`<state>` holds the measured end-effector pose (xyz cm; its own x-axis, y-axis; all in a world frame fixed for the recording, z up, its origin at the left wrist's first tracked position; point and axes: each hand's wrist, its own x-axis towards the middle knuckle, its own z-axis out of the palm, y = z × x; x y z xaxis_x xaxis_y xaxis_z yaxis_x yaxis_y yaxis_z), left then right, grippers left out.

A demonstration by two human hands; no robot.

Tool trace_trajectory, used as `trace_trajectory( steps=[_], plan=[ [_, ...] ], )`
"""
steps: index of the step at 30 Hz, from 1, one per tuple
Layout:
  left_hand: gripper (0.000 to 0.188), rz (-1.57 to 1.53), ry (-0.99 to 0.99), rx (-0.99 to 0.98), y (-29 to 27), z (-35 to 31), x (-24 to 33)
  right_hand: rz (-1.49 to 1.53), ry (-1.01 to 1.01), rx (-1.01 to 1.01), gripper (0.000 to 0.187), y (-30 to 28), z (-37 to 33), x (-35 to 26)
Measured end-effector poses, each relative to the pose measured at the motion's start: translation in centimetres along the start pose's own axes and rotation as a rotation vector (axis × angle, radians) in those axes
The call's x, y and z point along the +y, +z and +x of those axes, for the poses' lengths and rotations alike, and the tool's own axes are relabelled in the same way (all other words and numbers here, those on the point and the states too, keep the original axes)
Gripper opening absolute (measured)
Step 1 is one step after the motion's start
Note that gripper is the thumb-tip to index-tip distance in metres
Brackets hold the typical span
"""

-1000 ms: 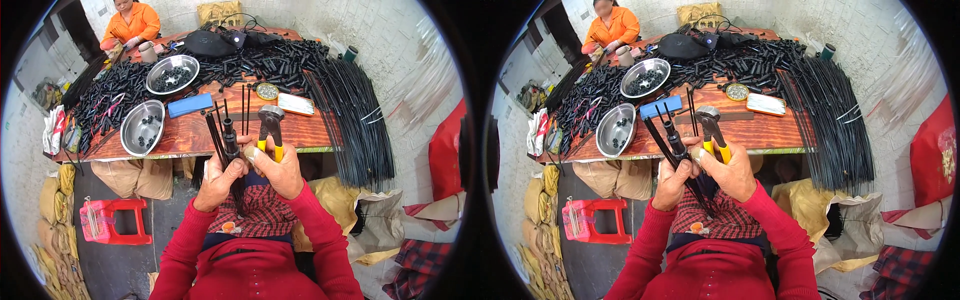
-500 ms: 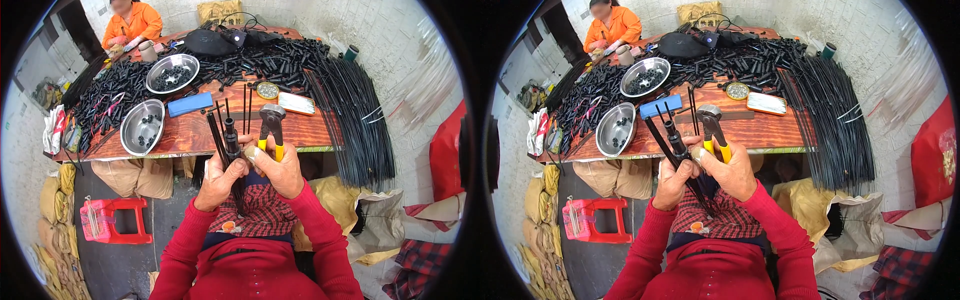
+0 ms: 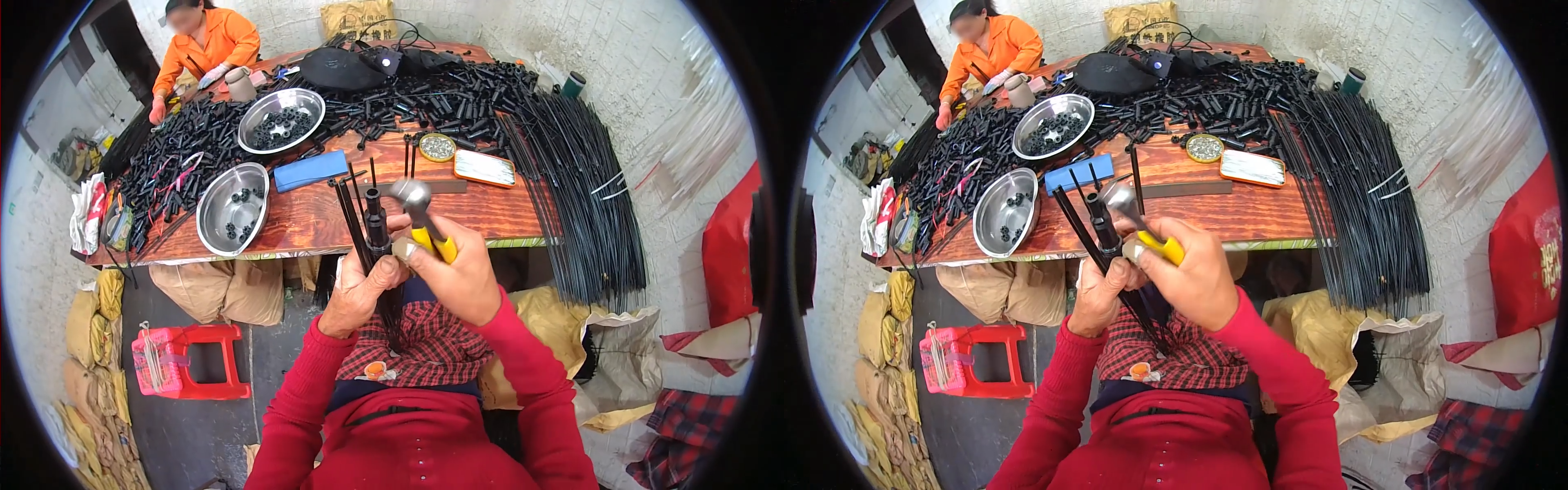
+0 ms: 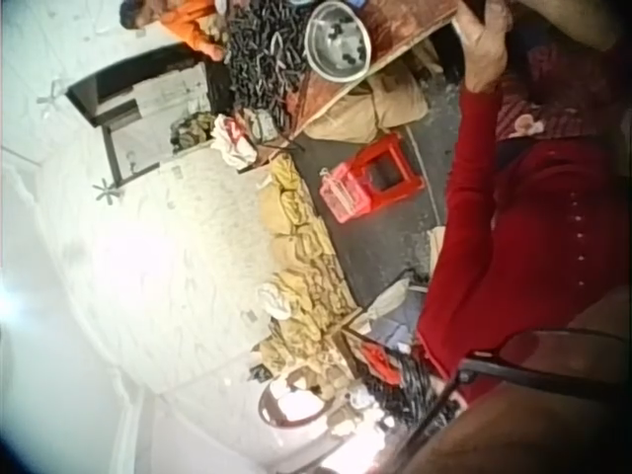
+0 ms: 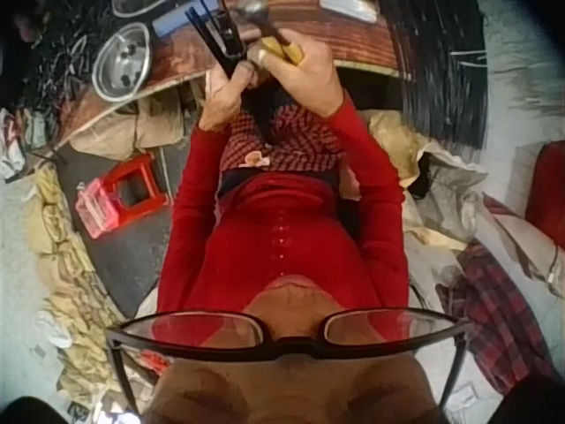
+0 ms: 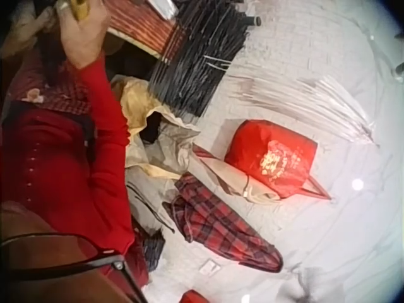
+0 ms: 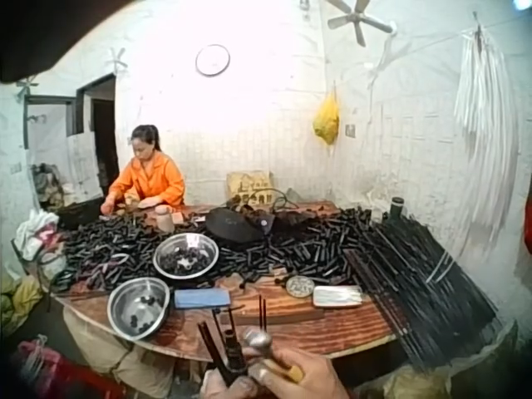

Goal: Assembling electrical cable harnesses by attaching connectors and trimming components using pliers.

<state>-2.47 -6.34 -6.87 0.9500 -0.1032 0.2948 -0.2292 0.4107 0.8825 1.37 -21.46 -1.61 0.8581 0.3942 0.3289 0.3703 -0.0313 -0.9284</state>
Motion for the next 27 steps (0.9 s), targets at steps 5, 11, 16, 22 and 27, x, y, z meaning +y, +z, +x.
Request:
trace_trajectory(
  steps=[5, 11, 16, 22, 27],
  plan=[
    [0.079, -0.109, 0.097, -0.084, -0.5, 0.9, -0.4, 0.166, 0.331, -0.318, 0.027, -4.4, -0.6, 0.2],
    [0.074, -0.145, 0.083, -0.066, -1.1, 0.9, -0.5, -0.102, 0.475, -0.642, 0.024, -6.7, -1.1, -1.7],
    [0.064, -0.128, 0.082, -0.049, -1.7, 0.4, -0.7, -0.075, 0.351, -0.638, 0.020, -5.8, -0.3, -1.6],
    [0.061, -0.126, 0.090, -0.032, -1.7, 0.4, -0.7, -0.073, 0.393, -0.694, 0.017, -5.6, 0.6, -2.1],
    [0.059, -0.149, 0.081, -0.013, -1.5, 0.5, -0.6, -0.050, 0.408, -0.718, 0.018, -5.5, 0.8, -2.3]
  ],
)
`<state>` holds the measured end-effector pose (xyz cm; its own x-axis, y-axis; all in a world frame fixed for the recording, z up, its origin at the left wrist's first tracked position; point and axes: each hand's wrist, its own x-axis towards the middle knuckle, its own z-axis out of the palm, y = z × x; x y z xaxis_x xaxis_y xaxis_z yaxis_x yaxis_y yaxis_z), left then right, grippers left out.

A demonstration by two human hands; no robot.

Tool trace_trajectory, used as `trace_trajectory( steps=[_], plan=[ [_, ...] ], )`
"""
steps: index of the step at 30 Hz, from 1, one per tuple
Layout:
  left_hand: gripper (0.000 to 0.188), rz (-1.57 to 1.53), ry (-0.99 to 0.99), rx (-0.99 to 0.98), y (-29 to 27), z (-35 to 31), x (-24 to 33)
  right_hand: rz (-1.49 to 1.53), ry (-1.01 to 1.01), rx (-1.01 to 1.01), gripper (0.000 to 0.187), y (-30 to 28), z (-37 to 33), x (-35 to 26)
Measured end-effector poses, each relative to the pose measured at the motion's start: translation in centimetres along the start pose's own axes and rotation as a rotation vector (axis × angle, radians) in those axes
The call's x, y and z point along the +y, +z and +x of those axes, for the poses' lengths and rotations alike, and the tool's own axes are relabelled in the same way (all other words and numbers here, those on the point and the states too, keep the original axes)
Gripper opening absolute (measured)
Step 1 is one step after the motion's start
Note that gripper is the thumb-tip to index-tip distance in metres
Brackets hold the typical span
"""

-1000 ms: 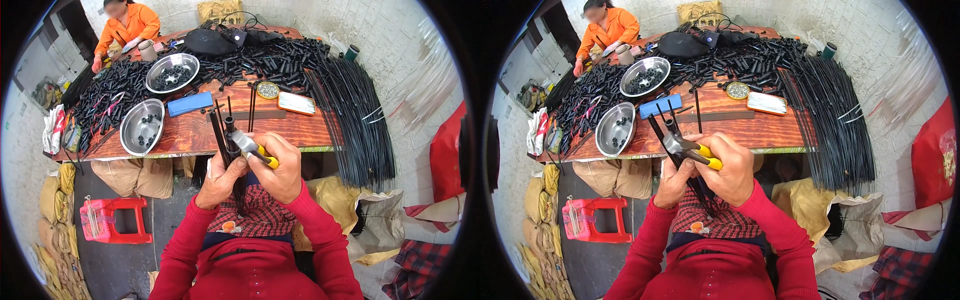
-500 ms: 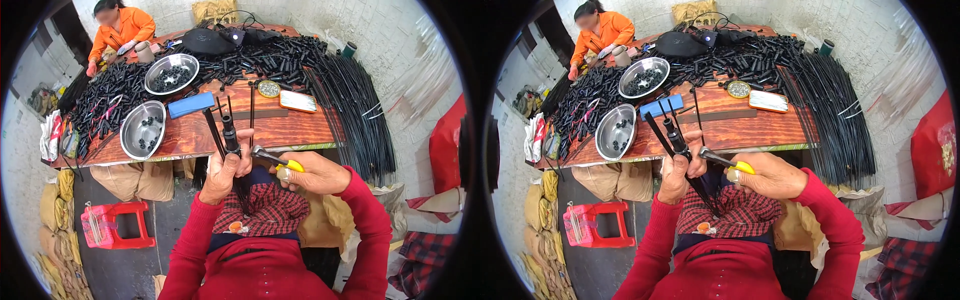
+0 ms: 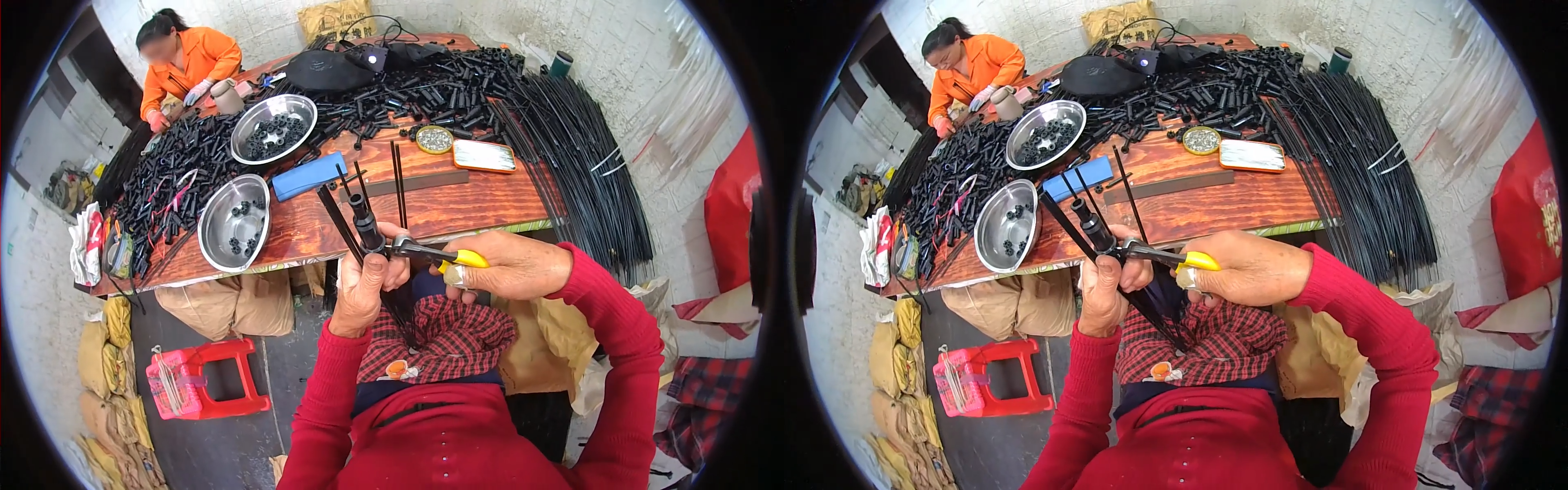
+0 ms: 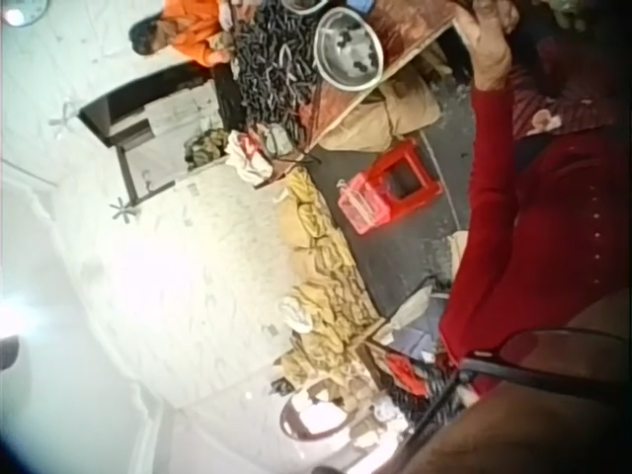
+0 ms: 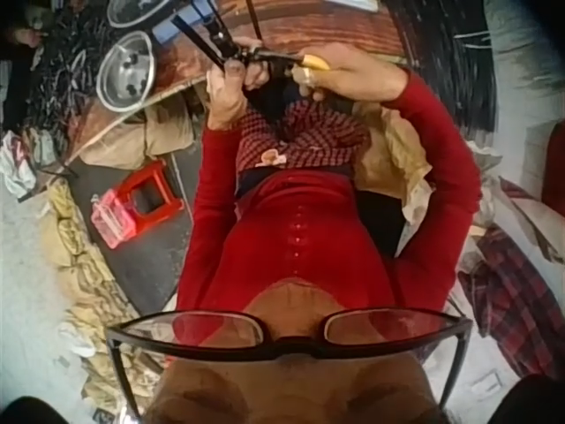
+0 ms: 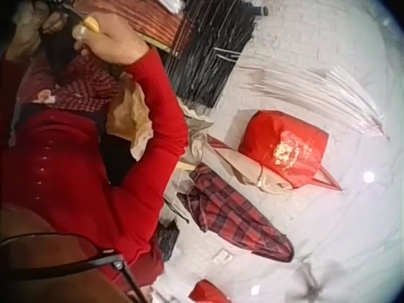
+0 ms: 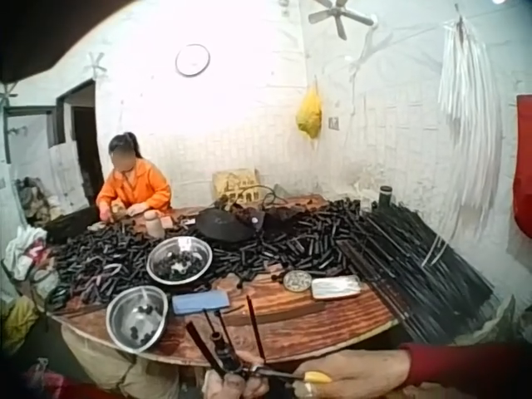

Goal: Assembling electrical cable harnesses by attaching connectors and trimming components using pliers.

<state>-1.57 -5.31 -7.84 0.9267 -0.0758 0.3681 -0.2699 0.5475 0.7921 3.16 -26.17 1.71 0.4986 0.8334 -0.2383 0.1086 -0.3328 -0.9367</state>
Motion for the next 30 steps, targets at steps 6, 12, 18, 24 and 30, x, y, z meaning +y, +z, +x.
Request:
trace_trajectory(
  steps=[6, 12, 18, 24, 30],
  plan=[
    [0.059, 0.023, 0.005, 0.035, 0.2, -0.1, -0.2, -0.040, 0.127, -0.008, 0.017, -0.3, 0.0, -0.7],
    [0.056, 0.052, 0.030, 0.048, 0.3, 0.0, -0.3, -0.314, -0.082, 0.073, 0.016, -0.3, 0.0, 0.1],
    [0.054, 0.024, 0.025, -0.010, 0.2, 0.0, -0.4, -0.033, 0.096, -0.035, 0.016, -0.7, 0.1, -0.1],
    [0.055, 0.010, 0.023, -0.030, 0.5, 0.1, -0.4, -0.023, 0.172, -0.156, 0.025, -1.7, -0.3, -1.1],
    [0.059, 0.035, 0.036, -0.007, 0.7, -0.2, -0.4, -0.107, 0.213, -0.110, 0.025, -1.5, -0.2, -1.4]
  ],
)
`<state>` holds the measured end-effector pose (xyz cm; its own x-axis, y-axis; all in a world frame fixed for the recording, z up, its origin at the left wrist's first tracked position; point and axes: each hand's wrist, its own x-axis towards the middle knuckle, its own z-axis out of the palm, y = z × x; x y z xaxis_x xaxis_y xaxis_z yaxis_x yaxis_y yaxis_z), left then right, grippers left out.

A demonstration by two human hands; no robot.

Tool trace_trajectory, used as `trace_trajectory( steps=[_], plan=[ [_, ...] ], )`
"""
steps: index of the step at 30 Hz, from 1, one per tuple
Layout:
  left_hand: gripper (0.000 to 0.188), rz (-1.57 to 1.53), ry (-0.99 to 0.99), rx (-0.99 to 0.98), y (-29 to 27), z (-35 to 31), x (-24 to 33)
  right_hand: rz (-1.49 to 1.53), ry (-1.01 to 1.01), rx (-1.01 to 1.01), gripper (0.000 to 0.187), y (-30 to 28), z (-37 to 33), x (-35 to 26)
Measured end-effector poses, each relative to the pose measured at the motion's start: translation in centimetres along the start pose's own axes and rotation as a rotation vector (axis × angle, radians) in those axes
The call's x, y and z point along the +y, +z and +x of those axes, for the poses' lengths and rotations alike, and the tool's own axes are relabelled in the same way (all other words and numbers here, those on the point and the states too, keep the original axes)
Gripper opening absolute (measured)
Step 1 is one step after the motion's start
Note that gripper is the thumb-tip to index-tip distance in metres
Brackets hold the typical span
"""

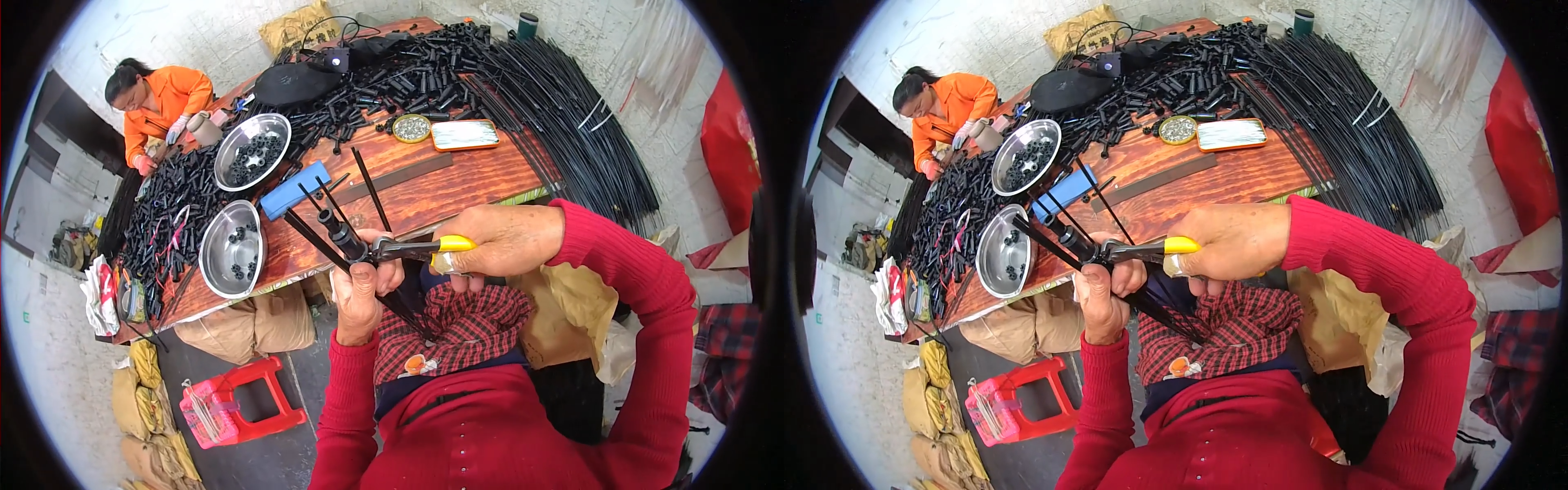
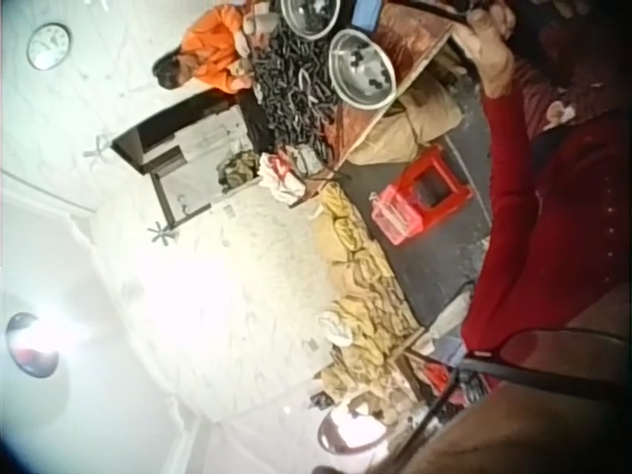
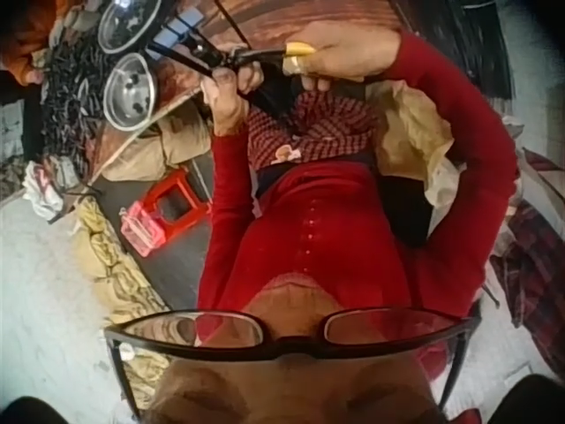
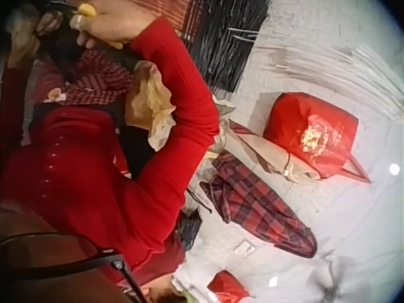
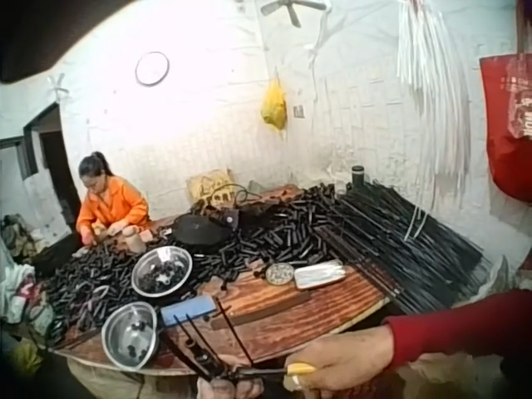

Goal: Assembling electrical cable harnesses by attaching connectors and trimming components using pliers.

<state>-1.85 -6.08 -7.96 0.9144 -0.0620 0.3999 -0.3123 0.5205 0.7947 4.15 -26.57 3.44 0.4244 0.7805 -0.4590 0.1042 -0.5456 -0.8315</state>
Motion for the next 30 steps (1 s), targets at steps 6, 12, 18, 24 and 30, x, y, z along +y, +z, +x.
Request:
trace_trajectory(
  steps=[6, 12, 18, 24, 30],
  plan=[
    [0.063, 0.117, 0.020, 0.070, 0.5, 0.1, -0.2, -0.351, -0.039, 0.269, 0.017, 1.2, -0.1, -0.6],
    [0.061, 0.135, 0.063, 0.081, 0.5, 0.4, -0.5, -0.600, -0.174, 0.607, 0.011, 3.2, 0.6, 0.7],
    [0.057, 0.119, 0.070, 0.154, -0.5, 0.2, -0.8, -0.605, -0.156, 0.801, 0.016, 5.9, 3.5, 2.3],
    [0.064, 0.052, 0.021, 0.104, -1.2, 0.1, 0.1, -0.617, -0.201, 0.778, 0.017, 5.2, 3.5, 1.9],
    [0.077, -0.027, 0.019, 0.127, -1.6, 0.0, 0.3, -0.584, -0.238, 0.414, 0.022, 1.4, 2.0, 0.2]
  ],
)
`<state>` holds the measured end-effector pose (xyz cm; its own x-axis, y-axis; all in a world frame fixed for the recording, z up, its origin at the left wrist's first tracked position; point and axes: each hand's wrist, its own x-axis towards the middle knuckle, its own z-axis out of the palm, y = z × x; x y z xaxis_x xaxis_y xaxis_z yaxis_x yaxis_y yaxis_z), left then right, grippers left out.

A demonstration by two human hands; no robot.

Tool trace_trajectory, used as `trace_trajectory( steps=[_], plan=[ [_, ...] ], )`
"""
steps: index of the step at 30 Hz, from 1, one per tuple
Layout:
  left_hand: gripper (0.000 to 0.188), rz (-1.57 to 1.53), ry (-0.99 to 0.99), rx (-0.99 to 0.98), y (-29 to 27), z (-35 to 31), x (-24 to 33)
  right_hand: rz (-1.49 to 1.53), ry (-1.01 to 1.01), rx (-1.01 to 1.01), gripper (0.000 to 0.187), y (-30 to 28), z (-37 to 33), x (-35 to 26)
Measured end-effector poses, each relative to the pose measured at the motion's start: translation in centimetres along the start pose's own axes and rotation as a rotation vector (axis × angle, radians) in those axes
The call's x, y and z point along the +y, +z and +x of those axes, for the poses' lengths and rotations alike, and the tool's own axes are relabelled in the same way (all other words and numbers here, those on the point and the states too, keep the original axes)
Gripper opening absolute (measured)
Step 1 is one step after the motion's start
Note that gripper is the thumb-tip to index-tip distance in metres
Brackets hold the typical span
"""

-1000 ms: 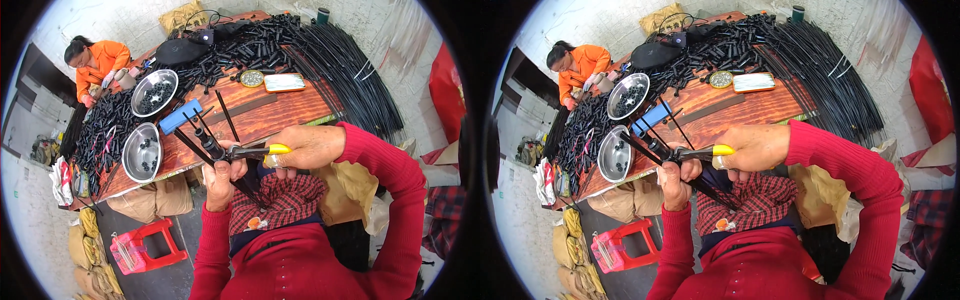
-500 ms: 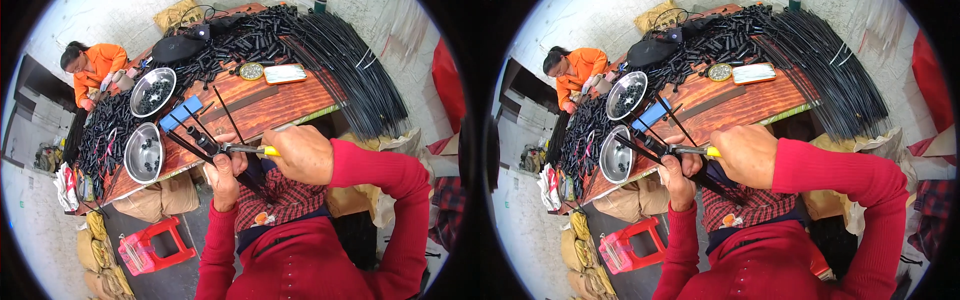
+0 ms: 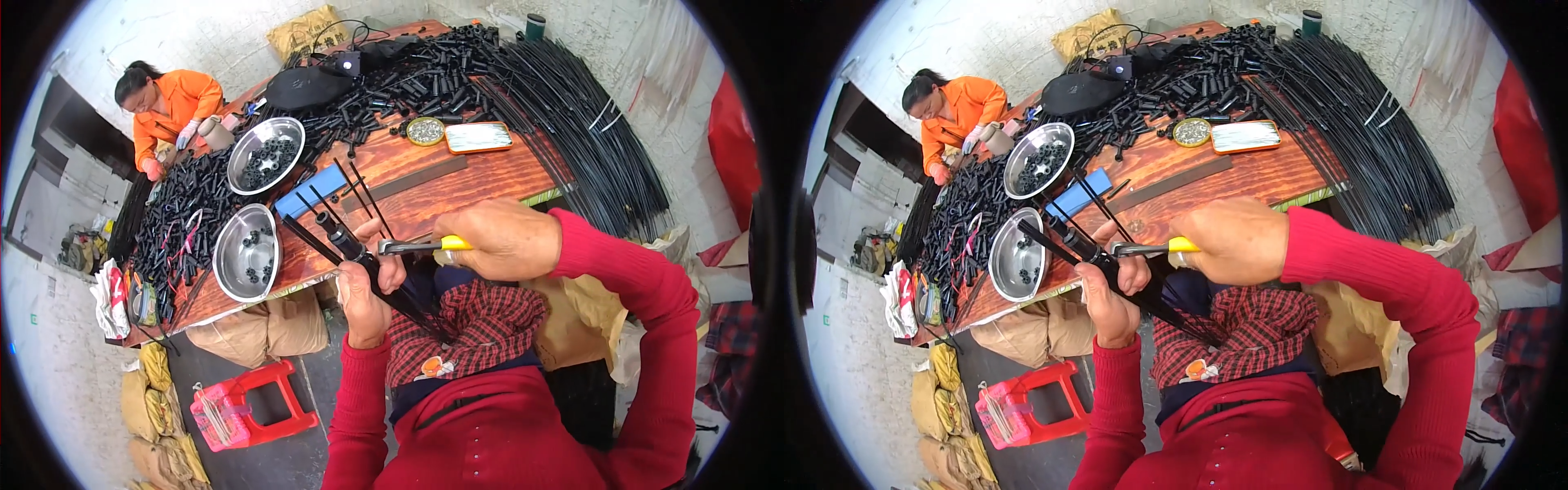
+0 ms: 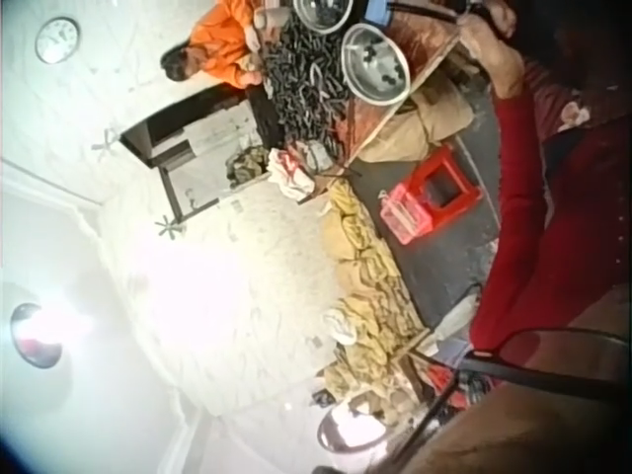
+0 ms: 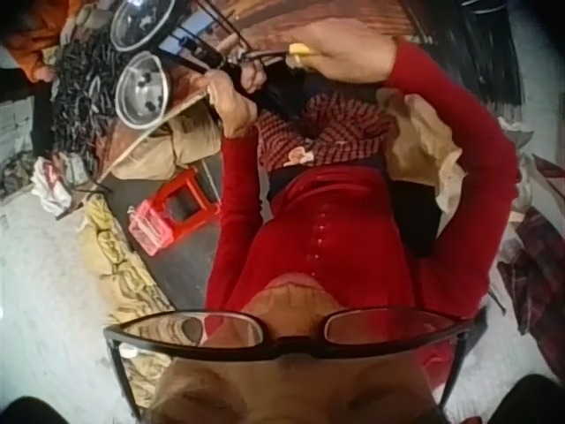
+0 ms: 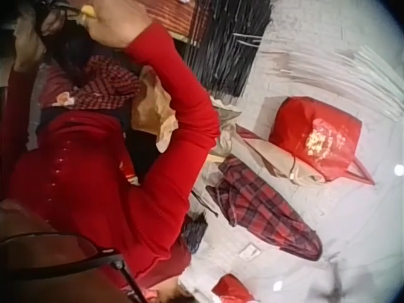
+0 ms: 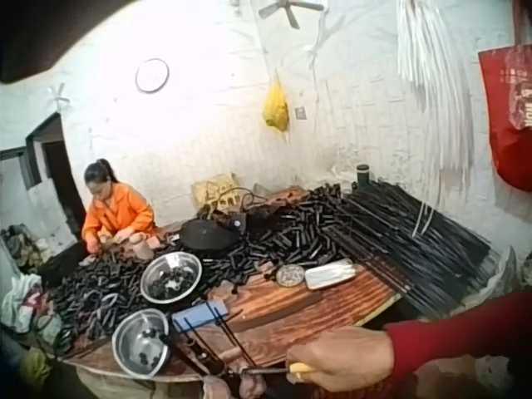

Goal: Assembling electrical cable harnesses by attaching connectors and trimming components using pliers.

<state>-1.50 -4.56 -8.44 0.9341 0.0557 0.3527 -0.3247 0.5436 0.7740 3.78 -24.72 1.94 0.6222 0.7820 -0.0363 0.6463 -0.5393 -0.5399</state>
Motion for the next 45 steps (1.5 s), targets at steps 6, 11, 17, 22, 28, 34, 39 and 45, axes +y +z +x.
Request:
trace_trajectory(
  steps=[6, 11, 17, 22, 28, 34, 39, 45],
  plan=[
    [0.062, 0.027, 0.033, -0.102, 0.1, 0.1, -0.2, -0.109, 0.021, 0.029, 0.024, -1.9, -0.4, -0.5],
    [0.059, 0.057, 0.044, -0.105, 0.6, -0.1, -0.2, -0.157, -0.003, -0.011, 0.022, -2.6, -0.5, -1.2],
    [0.059, 0.169, 0.071, -0.051, 1.7, -0.2, -0.6, -0.185, 0.020, 0.020, 0.022, -2.3, -1.0, -1.3],
    [0.060, 0.133, 0.047, -0.064, 1.7, -0.3, -0.8, -0.169, 0.056, 0.005, 0.022, -1.6, -1.2, -1.1],
    [0.062, 0.086, 0.036, -0.084, 1.2, 0.0, -0.9, -0.079, 0.038, 0.057, 0.022, -0.4, -0.9, -0.8],
    [0.070, -0.051, -0.058, -0.202, -0.8, 0.7, -0.7, 0.341, 0.066, -0.085, 0.023, 1.3, 0.3, 1.2],
    [0.076, -0.203, -0.063, -0.207, -1.7, 0.7, -0.9, 0.474, 0.132, -0.164, 0.025, 0.7, 0.2, 0.7],
    [0.075, -0.205, -0.066, -0.173, -2.9, 1.0, -0.5, 0.680, 0.174, -0.145, 0.025, 1.5, 0.7, 2.7]
  ],
)
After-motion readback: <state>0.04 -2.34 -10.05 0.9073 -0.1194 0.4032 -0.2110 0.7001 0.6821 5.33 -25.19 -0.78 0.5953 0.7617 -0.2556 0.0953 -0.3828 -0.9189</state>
